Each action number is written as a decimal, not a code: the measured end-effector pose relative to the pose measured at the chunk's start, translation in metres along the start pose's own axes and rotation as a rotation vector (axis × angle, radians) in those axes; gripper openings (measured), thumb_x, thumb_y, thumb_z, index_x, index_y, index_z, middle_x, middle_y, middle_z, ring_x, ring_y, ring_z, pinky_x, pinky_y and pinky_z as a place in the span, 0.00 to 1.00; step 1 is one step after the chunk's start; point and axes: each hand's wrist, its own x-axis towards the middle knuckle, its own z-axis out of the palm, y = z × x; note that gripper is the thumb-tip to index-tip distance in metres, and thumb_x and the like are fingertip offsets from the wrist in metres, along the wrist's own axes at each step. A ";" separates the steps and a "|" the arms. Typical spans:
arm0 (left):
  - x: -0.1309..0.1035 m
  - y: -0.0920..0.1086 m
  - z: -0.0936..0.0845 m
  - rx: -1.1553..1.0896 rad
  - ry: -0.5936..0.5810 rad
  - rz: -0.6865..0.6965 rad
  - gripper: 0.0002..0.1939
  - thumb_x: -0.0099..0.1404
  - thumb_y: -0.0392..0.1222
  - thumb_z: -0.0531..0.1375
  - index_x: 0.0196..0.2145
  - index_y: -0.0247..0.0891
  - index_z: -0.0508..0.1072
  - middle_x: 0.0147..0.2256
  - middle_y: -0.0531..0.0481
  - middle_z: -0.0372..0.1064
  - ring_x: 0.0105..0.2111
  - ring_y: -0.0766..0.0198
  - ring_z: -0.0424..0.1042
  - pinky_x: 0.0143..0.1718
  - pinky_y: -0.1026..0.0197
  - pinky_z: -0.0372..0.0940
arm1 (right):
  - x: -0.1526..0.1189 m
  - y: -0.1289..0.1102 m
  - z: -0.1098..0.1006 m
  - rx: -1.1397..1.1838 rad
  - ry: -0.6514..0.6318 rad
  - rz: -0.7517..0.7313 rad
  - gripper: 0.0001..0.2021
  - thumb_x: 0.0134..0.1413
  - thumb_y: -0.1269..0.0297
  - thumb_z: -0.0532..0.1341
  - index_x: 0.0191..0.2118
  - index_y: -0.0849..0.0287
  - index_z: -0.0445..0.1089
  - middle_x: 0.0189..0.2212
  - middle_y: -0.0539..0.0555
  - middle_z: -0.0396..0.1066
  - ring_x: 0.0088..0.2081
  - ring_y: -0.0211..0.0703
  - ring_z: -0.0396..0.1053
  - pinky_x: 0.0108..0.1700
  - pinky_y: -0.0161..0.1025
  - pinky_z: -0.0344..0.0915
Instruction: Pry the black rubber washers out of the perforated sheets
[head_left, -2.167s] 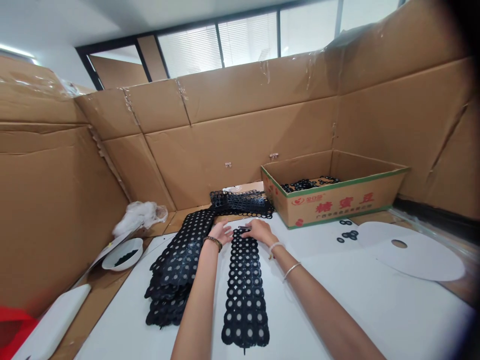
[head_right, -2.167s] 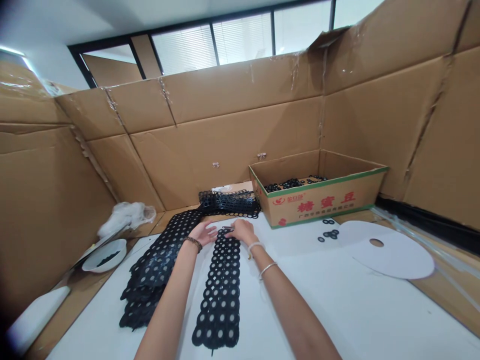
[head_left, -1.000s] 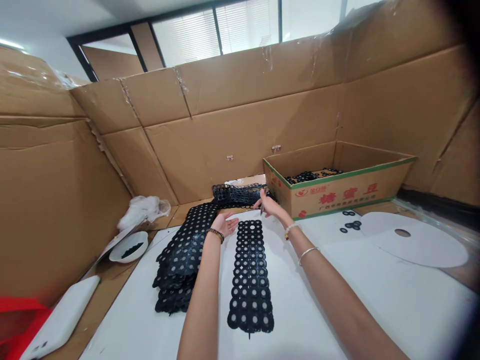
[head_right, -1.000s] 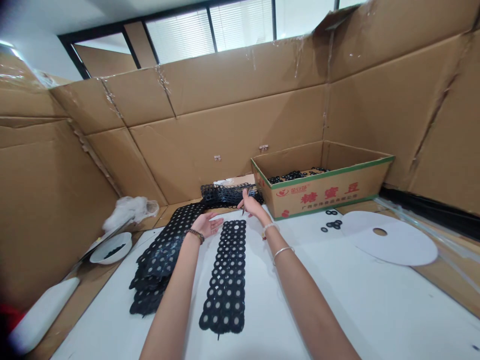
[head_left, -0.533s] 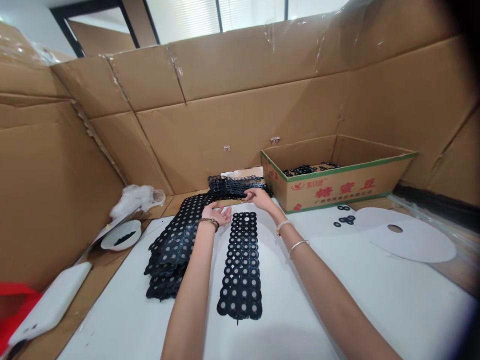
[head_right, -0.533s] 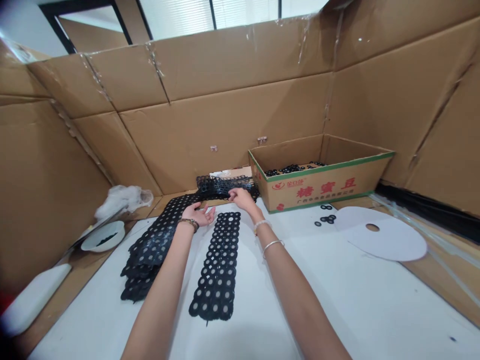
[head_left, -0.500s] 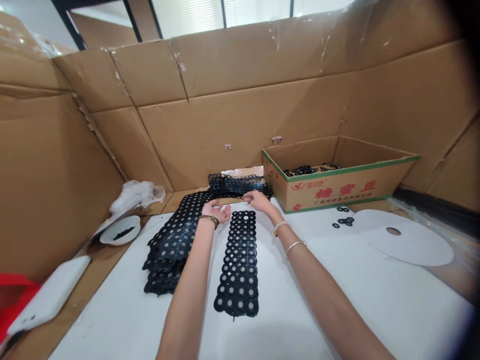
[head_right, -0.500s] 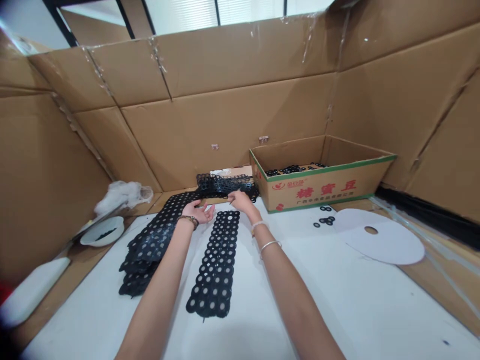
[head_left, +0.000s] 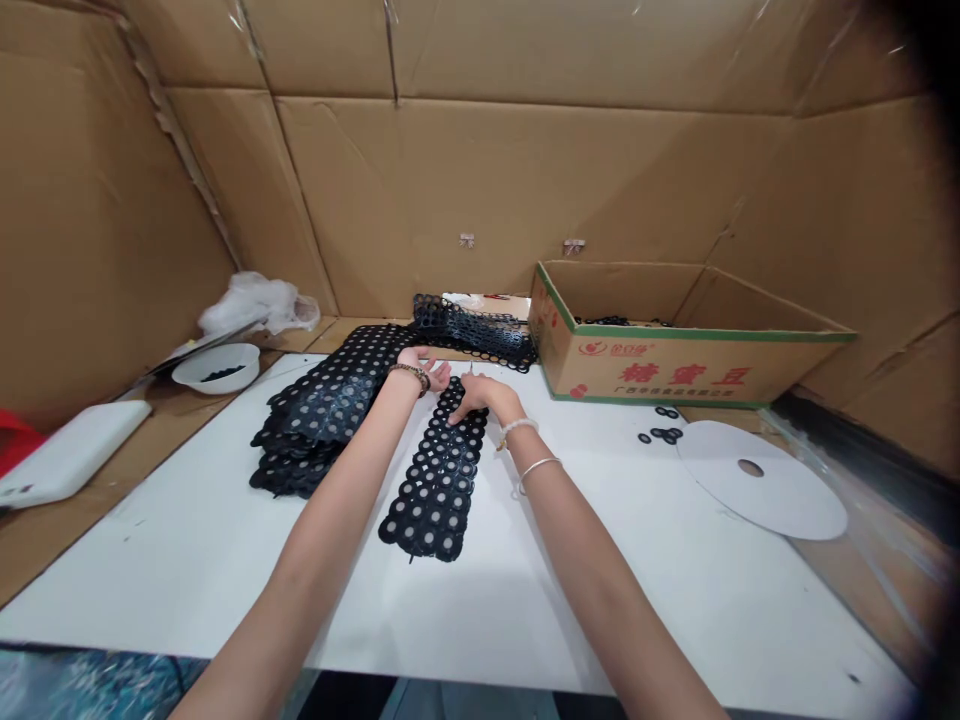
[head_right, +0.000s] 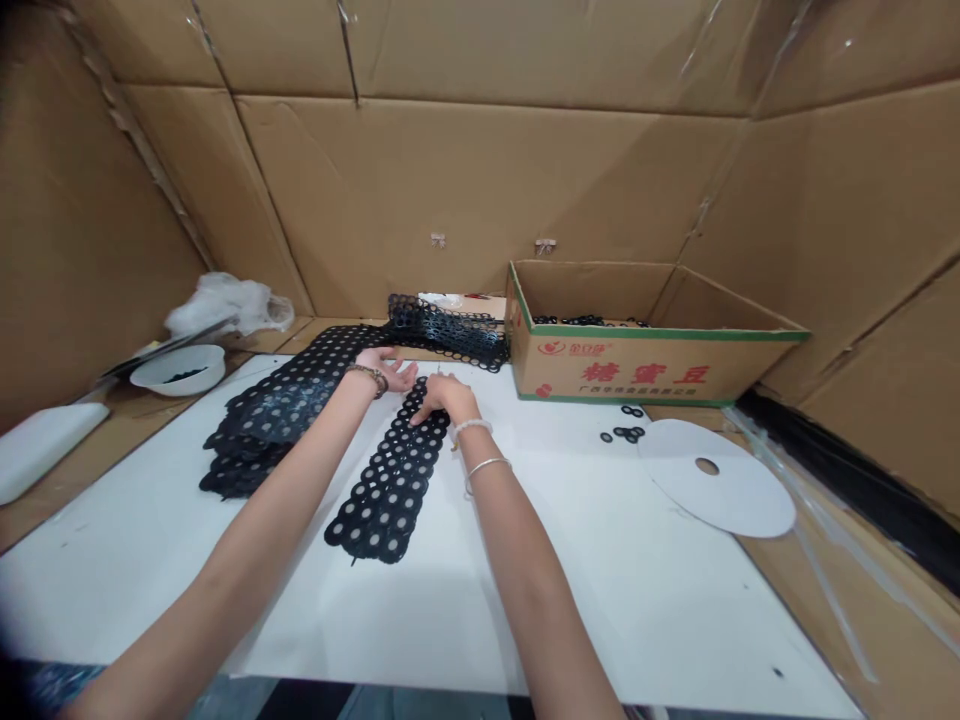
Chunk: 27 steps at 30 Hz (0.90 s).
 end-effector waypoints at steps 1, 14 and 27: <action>-0.001 -0.001 0.001 0.006 0.006 0.008 0.19 0.69 0.48 0.58 0.53 0.35 0.67 0.51 0.41 0.65 0.46 0.55 0.70 0.46 0.49 0.69 | -0.002 -0.003 -0.001 -0.019 -0.013 0.008 0.19 0.62 0.57 0.60 0.55 0.60 0.65 0.54 0.59 0.65 0.52 0.48 0.67 0.52 0.52 0.68; -0.063 0.027 0.003 0.089 -0.093 0.467 0.19 0.69 0.48 0.58 0.52 0.35 0.67 0.50 0.42 0.66 0.47 0.54 0.69 0.48 0.47 0.68 | -0.017 -0.022 0.008 -0.053 0.102 0.064 0.16 0.62 0.58 0.59 0.52 0.60 0.67 0.52 0.58 0.67 0.50 0.46 0.68 0.52 0.49 0.68; -0.134 0.023 -0.016 0.764 -0.675 0.742 0.37 0.33 0.28 0.78 0.44 0.38 0.75 0.41 0.43 0.72 0.58 0.43 0.61 0.56 0.52 0.60 | -0.144 -0.015 -0.096 0.439 0.702 -0.378 0.17 0.47 0.67 0.67 0.46 0.57 0.74 0.45 0.54 0.76 0.48 0.49 0.72 0.54 0.47 0.65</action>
